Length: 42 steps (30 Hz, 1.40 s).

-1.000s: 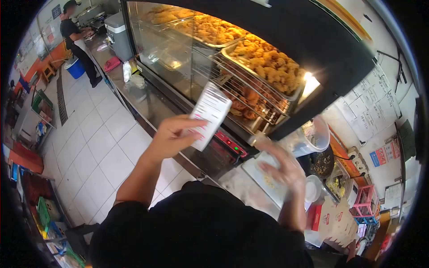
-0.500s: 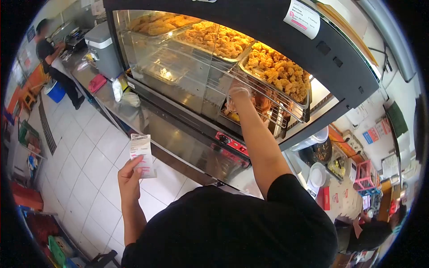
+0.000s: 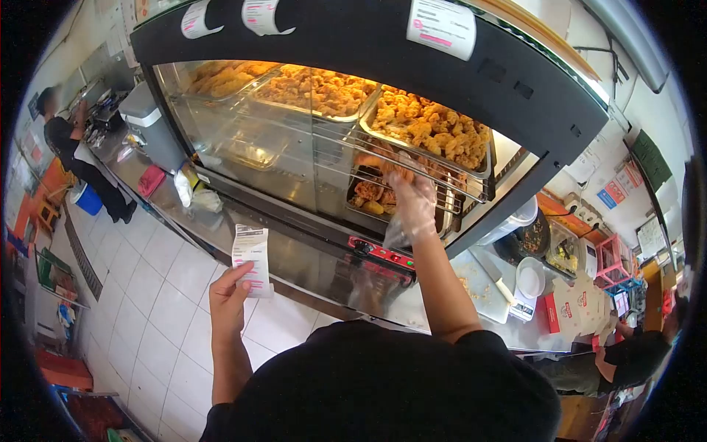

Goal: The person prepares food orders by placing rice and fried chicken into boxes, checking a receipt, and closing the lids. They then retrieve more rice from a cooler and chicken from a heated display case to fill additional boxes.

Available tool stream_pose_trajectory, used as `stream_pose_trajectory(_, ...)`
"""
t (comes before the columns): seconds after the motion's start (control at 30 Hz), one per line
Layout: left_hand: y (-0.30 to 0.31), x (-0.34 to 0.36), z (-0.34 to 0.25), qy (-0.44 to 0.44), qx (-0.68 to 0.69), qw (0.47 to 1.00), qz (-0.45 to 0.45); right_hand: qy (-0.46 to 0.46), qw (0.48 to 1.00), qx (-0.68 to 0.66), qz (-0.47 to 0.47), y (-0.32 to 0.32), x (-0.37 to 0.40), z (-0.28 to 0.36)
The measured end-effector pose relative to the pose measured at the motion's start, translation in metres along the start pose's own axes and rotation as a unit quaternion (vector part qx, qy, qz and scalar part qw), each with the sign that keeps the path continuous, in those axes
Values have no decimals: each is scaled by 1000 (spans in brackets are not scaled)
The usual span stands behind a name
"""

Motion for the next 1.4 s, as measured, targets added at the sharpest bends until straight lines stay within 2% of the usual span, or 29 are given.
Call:
stream_pose_trajectory(0.07, -17, -12, 1, 3, -20, 1000, 12, -54, 991, -118, -19, 8, 21, 17)
stream_pose_trajectory(0.17, -45, -24, -1, 14, -20, 999, 26, -99, 982, -158, -13, 8, 34, 31)
stream_pose_trajectory(0.23, -63, -31, -7, -13, -6, 999, 45, -106, 985, -133, -16, 12, 34, 20)
stream_pose_trajectory(0.3, -72, -32, -6, -22, -6, 999, 39, -67, 993, -99, -2, 11, 26, 8)
stream_pose_trajectory(0.37, -73, -29, 9, -8, -2, 1000, 22, -97, 986, -135, 2, -2, 15, 1)
stream_pose_trajectory(0.43, -76, -19, 22, -2, 5, 1000, 20, -149, 988, -38, -23, -15, 3, -9)
stream_pose_trajectory(0.47, -73, -9, 30, 17, 13, 1000, -6, 10, 911, 388, 140, -35, -13, 1)
stream_pose_trajectory(0.5, -71, 0, 38, 41, 15, 999, -25, 55, 809, 545, 214, -48, -19, -6)
stream_pose_trajectory(0.53, -65, 8, 44, 49, 17, 998, -40, 34, 738, 620, 264, -62, -26, -20)
stream_pose_trajectory(0.57, -60, 14, 48, 51, 13, 998, -34, -8, 695, 650, 309, -68, -31, -36)
stream_pose_trajectory(0.67, -38, 26, 46, 36, 40, 997, -51, -120, 619, 661, 407, -75, -39, -74)
stream_pose_trajectory(0.73, -27, 27, 44, 46, 31, 997, -49, -135, 603, 663, 423, -76, -44, -84)
stream_pose_trajectory(0.83, -14, 21, 42, 56, 20, 998, -37, -112, 632, 659, 391, -77, -49, -75)
stream_pose_trajectory(0.9, -8, 11, 36, 64, 14, 998, -25, -81, 695, 632, 335, -75, -48, -49)
stream_pose_trajectory(0.93, -8, 6, 28, 41, -7, 999, -2, -62, 729, 617, 290, -69, -41, -27)
stream_pose_trajectory(0.97, -9, 3, 20, 16, -28, 999, 19, -36, 738, 629, 240, -62, -35, -8)
stream_pose_trajectory(1.0, -5, -1, 19, 24, -22, 999, 12, -12, 735, 652, 188, -52, -27, 11)
stream_pose_trajectory(1.03, -3, -3, 16, 19, -27, 999, 13, 54, 662, 739, 109, -36, -22, 25)
stream_pose_trajectory(1.13, -1, -6, 16, 20, -16, 1000, 16, 54, 637, 764, 86, -1, -21, 35)
stream_pose_trajectory(1.2, -2, -7, 22, 37, 10, 999, 35, -73, 656, 740, 131, 30, -31, 4)
stream_pose_trajectory(1.23, -1, -7, 22, 36, 7, 999, 39, -73, 658, 739, 126, 39, -30, -6)
stream_pose_trajectory(1.27, -1, -7, 22, 33, 0, 998, 49, -8, 693, 714, 99, 42, -32, -13)
stream_pose_trajectory(1.37, 4, -9, 19, 29, 5, 998, 53, 95, 757, 642, 75, 35, -32, -18)
stream_pose_trajectory(1.4, 9, -10, 20, 34, 14, 998, 46, 55, 869, 482, 97, 15, -22, -11)
Point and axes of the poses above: each hand's wrist, its own x-axis away from the middle knuckle, its own y-axis out of the back of the hand, z = x × y, the point moved 7 cm from there along -x, towards the middle knuckle, and after that the axes turned 9 degrees about y, right-handed, at the moved point
